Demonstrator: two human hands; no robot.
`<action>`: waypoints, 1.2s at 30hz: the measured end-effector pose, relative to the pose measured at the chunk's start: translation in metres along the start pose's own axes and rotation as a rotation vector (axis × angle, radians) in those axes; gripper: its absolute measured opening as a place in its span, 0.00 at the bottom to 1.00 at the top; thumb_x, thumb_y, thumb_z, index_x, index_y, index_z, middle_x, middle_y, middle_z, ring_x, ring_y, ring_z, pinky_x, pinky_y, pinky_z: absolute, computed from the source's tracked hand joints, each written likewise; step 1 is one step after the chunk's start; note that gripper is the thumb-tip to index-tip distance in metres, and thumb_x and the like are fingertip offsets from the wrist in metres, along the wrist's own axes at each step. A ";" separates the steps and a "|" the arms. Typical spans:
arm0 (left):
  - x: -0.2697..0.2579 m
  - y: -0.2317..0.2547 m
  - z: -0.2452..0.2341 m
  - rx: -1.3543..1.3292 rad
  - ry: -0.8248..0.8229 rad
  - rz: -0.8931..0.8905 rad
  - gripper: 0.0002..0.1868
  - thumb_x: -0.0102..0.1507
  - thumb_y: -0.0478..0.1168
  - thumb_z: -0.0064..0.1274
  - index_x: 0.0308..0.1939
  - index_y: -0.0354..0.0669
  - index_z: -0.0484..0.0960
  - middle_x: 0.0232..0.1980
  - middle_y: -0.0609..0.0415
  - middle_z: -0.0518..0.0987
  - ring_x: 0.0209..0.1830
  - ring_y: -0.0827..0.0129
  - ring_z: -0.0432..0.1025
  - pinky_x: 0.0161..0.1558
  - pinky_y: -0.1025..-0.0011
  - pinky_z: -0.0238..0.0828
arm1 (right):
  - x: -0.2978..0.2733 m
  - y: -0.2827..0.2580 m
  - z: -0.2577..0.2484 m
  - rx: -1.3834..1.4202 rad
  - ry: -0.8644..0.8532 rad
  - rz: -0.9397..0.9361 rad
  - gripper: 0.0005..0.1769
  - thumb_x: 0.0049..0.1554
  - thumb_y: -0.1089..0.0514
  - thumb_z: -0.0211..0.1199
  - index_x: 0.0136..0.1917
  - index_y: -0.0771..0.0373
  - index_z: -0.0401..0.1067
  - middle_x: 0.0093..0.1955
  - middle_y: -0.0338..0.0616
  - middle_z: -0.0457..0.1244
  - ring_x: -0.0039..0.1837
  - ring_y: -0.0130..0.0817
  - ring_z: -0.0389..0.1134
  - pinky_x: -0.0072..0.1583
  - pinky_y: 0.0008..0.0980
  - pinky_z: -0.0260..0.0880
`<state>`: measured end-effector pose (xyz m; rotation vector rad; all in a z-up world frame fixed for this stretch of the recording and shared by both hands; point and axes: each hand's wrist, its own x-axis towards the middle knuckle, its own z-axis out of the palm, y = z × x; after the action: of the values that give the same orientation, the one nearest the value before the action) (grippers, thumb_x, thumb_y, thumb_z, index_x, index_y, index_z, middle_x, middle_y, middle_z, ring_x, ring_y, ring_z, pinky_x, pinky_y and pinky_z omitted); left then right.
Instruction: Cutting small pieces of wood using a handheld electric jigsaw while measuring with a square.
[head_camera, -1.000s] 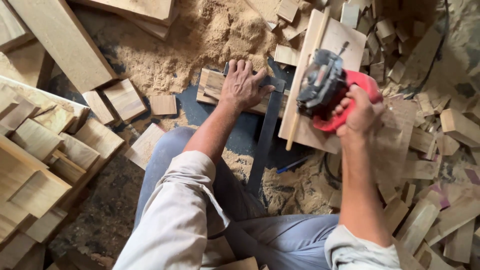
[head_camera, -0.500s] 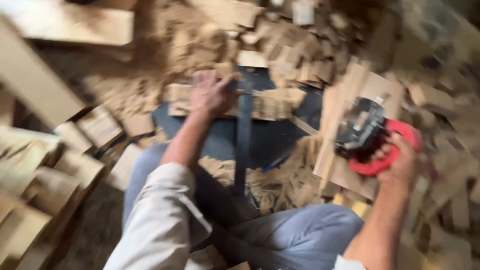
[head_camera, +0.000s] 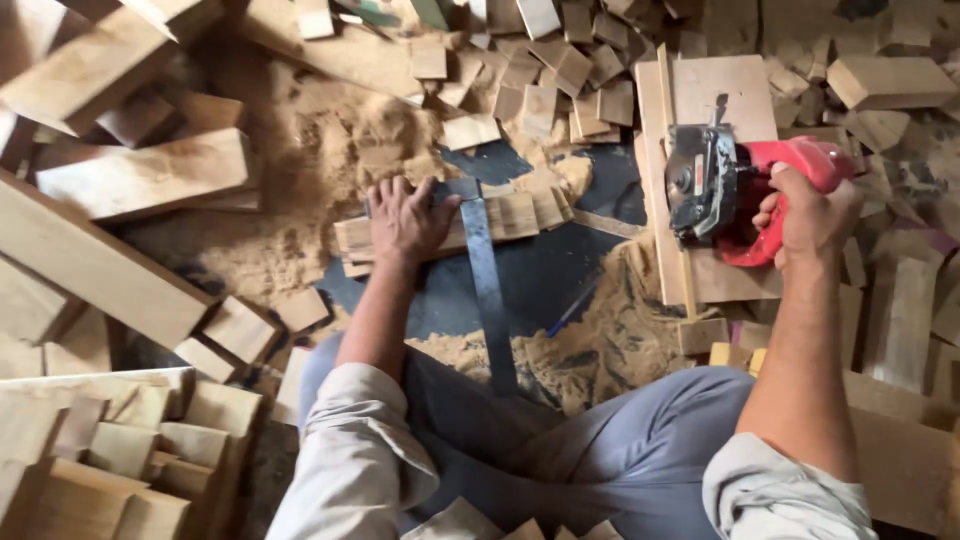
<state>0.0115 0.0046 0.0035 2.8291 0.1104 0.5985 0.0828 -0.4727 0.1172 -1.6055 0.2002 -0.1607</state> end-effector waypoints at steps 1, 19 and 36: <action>0.002 0.001 -0.006 -0.016 -0.051 -0.031 0.28 0.64 0.68 0.52 0.54 0.54 0.83 0.47 0.42 0.76 0.53 0.49 0.67 0.57 0.52 0.55 | 0.002 0.009 -0.005 -0.217 0.071 -0.179 0.13 0.59 0.59 0.67 0.57 0.65 0.74 0.43 0.43 0.67 0.39 0.35 0.66 0.41 0.36 0.69; 0.004 0.009 -0.006 -0.064 -0.156 -0.067 0.32 0.65 0.70 0.48 0.58 0.52 0.83 0.49 0.41 0.77 0.55 0.48 0.66 0.61 0.51 0.53 | -0.021 0.030 -0.001 -0.961 0.420 -0.738 0.39 0.61 0.54 0.73 0.76 0.69 0.58 0.73 0.64 0.55 0.75 0.63 0.56 0.75 0.56 0.59; 0.004 0.006 -0.010 -0.032 -0.129 -0.091 0.28 0.63 0.70 0.49 0.50 0.55 0.83 0.46 0.43 0.76 0.53 0.50 0.67 0.59 0.52 0.55 | -0.017 0.084 0.223 -1.421 -0.896 -0.235 0.54 0.45 0.64 0.69 0.80 0.41 0.52 0.84 0.53 0.41 0.81 0.56 0.43 0.74 0.59 0.52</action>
<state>0.0115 0.0012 0.0156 2.8044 0.2021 0.3937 0.1141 -0.2554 0.0240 -2.9065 -0.7470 0.6810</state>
